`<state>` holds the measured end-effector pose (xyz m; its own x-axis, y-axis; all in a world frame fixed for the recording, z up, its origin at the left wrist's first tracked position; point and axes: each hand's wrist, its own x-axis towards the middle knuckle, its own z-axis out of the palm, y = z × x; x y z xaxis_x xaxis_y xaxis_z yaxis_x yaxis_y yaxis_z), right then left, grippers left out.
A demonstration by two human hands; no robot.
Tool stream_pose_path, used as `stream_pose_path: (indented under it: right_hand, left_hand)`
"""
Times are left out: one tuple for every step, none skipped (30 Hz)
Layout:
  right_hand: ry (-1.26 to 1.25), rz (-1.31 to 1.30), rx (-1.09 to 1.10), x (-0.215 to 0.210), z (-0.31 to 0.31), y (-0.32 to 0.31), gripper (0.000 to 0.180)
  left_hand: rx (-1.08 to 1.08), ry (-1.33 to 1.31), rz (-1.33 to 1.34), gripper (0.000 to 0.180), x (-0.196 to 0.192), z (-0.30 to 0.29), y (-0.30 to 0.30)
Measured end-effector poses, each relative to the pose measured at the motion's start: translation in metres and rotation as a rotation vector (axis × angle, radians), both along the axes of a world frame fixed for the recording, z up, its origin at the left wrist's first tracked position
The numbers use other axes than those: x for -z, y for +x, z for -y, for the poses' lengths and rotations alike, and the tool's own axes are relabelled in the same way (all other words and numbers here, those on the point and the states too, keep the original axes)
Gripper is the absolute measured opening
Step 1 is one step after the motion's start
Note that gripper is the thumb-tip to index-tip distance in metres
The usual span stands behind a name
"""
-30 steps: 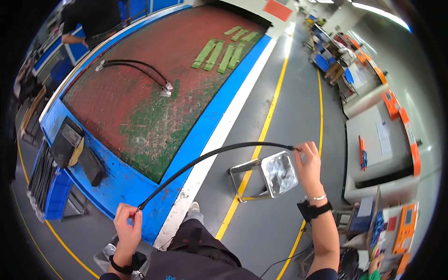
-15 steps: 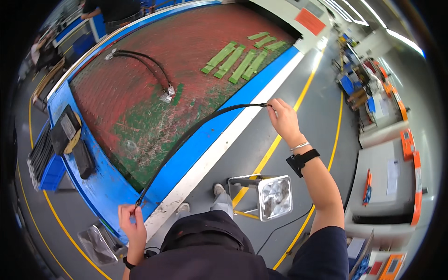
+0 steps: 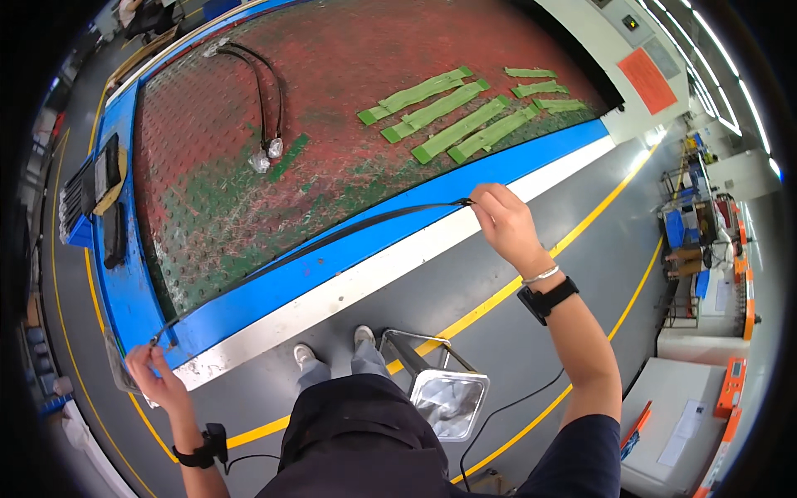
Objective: The person attaches a clear plastic tag to a black cable using a metal clip, then places the cable on a blue workbench. They repeat this process with several other cables, arranging them in a row. Finally, they place two wooden sticks on the workbench.
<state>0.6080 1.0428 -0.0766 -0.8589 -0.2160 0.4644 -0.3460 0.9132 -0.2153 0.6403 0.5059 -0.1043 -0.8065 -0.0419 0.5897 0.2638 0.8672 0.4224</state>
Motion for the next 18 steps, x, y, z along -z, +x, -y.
stream_pose_path:
  right_hand:
    - [-0.034,0.006,-0.021,-0.002,-0.003,-0.001,0.011]
    - [-0.04,0.027,-0.046,-0.005,-0.006,-0.004,0.011]
    - [-0.041,0.048,-0.067,-0.011,-0.008,-0.004,0.011]
    - [-0.042,0.07,-0.087,-0.015,-0.01,-0.005,0.011]
    - [-0.001,0.085,-0.121,-0.018,-0.011,-0.006,0.011]
    - [0.042,0.093,-0.158,-0.022,-0.011,-0.01,0.011]
    - [0.083,0.101,-0.194,-0.026,-0.011,-0.013,0.01]
    - [0.107,0.103,-0.203,-0.029,-0.012,-0.015,0.01]
    - [0.13,0.097,-0.222,-0.034,-0.011,-0.019,0.009]
    - [0.145,0.089,-0.252,-0.036,-0.007,-0.026,0.009]
    - [0.182,0.075,-0.253,-0.04,-0.007,-0.028,0.007]
    - [0.17,0.054,-0.255,-0.042,-0.005,-0.029,0.009]
    - [0.138,0.081,-0.226,-0.045,-0.004,-0.029,0.011]
    - [0.093,0.016,-0.187,-0.042,-0.008,-0.028,0.015]
    - [0.082,0.031,-0.125,-0.042,-0.012,-0.028,0.015]
    - [0.073,0.001,-0.099,-0.045,-0.011,-0.027,0.013]
    - [0.049,-0.037,-0.094,-0.041,-0.022,-0.027,0.012]
    - [0.013,-0.003,-0.072,-0.042,-0.027,-0.027,0.012]
  left_hand:
    - [-0.009,-0.019,-0.027,0.005,-0.002,-0.001,-0.004]
    - [-0.016,-0.04,-0.053,0.005,-0.004,0.0,-0.006]
    - [-0.033,-0.07,-0.012,0.007,-0.007,0.0,-0.007]
    - [-0.04,-0.103,-0.026,0.007,-0.009,0.001,-0.007]
    - [-0.047,-0.135,-0.038,0.008,-0.01,0.003,-0.006]
    - [-0.056,-0.168,-0.058,0.009,-0.013,0.007,-0.005]
    - [-0.063,-0.169,-0.053,0.01,-0.014,0.011,-0.001]
    - [-0.057,-0.171,-0.072,0.01,-0.014,0.012,0.0]
    - [-0.061,-0.174,-0.099,0.01,-0.016,0.015,0.001]
    - [-0.077,-0.188,-0.125,0.01,-0.018,0.021,0.004]
    - [-0.073,-0.227,-0.16,0.012,-0.019,0.022,0.003]
    - [-0.083,-0.147,-0.14,0.013,-0.012,0.027,0.002]
    - [-0.094,-0.208,-0.126,0.013,-0.02,0.017,-0.001]
    - [-0.068,-0.124,-0.054,0.013,-0.026,0.01,-0.001]
    - [-0.05,-0.11,-0.009,0.012,-0.032,0.001,-0.002]
    - [-0.042,0.022,0.056,0.013,-0.033,-0.005,0.0]
    - [0.006,-0.056,0.036,0.013,-0.039,-0.012,-0.003]
    - [0.061,-0.115,0.024,0.012,-0.041,-0.012,-0.004]
